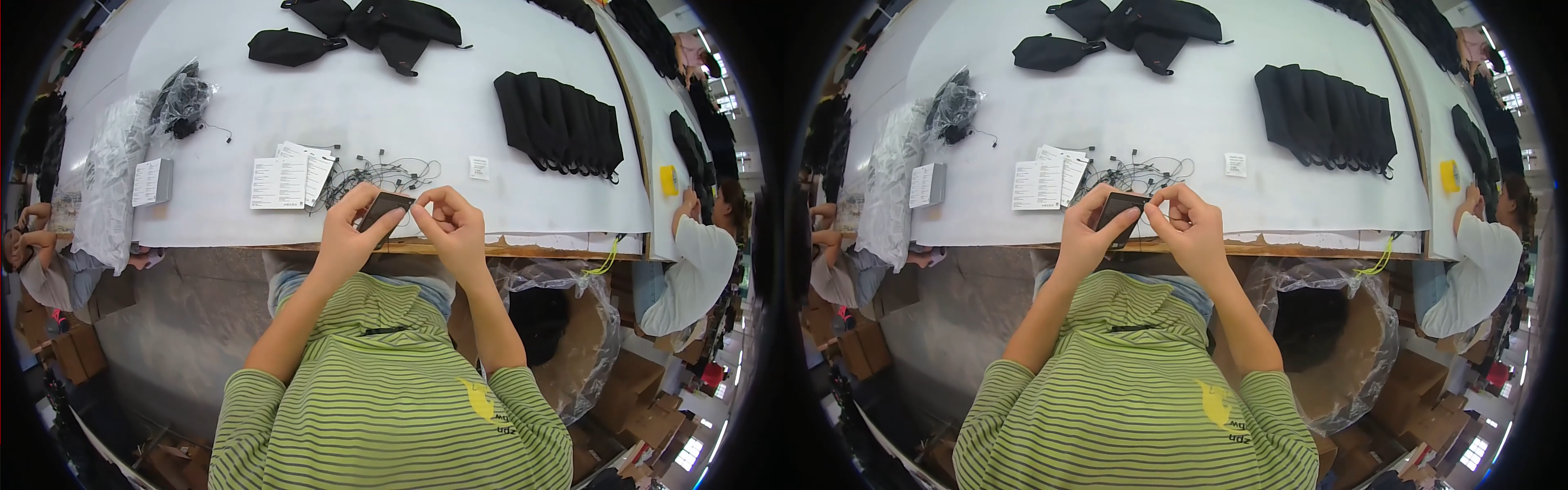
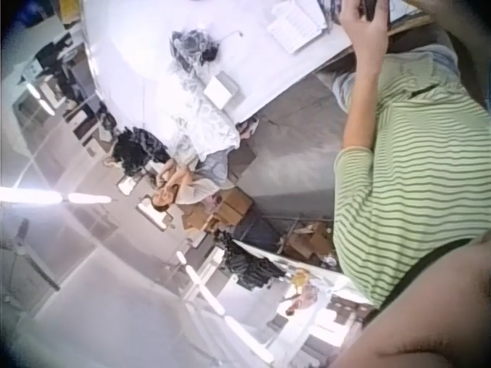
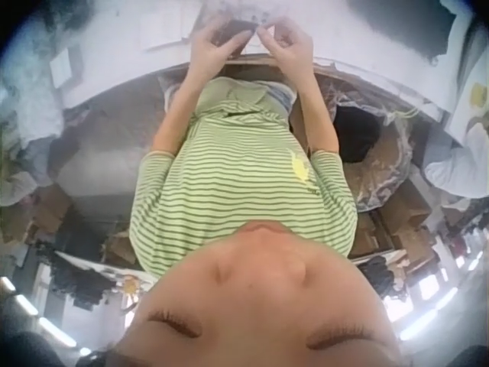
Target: Packing eye-glass cases with cards and tags at a workstation.
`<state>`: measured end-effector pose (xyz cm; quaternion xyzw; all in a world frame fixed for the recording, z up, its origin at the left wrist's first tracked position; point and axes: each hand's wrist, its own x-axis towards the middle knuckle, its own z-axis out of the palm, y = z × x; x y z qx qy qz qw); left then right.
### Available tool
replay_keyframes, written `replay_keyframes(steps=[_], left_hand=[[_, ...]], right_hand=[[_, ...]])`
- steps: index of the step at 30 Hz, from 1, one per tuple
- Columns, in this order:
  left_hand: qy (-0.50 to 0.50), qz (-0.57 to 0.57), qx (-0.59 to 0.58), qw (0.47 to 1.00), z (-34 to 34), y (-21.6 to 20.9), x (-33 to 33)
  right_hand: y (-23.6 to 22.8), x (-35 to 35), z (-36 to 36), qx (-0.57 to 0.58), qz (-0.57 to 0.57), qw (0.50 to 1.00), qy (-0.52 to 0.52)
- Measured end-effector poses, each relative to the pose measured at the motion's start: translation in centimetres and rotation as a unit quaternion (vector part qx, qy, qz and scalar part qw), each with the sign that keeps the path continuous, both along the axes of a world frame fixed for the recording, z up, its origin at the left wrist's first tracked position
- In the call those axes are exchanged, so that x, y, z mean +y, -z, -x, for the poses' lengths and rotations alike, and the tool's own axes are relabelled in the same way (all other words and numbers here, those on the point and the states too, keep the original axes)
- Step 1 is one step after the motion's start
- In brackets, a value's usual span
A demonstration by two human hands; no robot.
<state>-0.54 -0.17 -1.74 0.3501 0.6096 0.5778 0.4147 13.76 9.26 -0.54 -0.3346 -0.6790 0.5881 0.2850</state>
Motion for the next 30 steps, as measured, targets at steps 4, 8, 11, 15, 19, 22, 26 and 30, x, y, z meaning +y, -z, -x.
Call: replay_keyframes(steps=[4,8,11,15,19,22,26,30], left_hand=[[-0.031,-0.020,0.009,0.999,-0.6,-0.3,-0.4],[-0.042,-0.047,0.109,0.992,-0.4,-0.5,-0.6],[-0.053,-0.076,0.195,0.976,-0.3,-1.3,-0.5],[-0.071,-0.097,0.221,0.968,-0.4,-1.2,-0.6],[-0.026,-0.098,0.150,0.983,0.1,-1.8,-0.7],[0.036,-0.069,-0.064,0.995,1.1,-1.7,-1.0],[0.088,0.014,-0.152,0.984,1.6,-1.2,-1.1],[0.134,-0.004,-0.062,0.989,2.0,-0.4,-0.2]], right_hand=[[-0.5,-0.6,0.2,-0.046,-0.069,0.996,0.024],[-0.8,-0.6,0.1,-0.057,-0.078,0.995,0.020],[-1.0,-0.5,0.1,-0.074,-0.088,0.993,0.019],[-1.3,-0.7,0.3,-0.080,-0.097,0.992,0.022],[-1.3,-0.5,0.5,-0.033,-0.081,0.995,0.040],[-0.9,0.0,-0.2,-0.021,-0.055,0.998,0.005],[-1.3,0.1,-0.1,-0.043,-0.047,0.996,-0.064],[-0.8,0.6,-0.1,-0.027,-0.016,0.995,-0.099]])
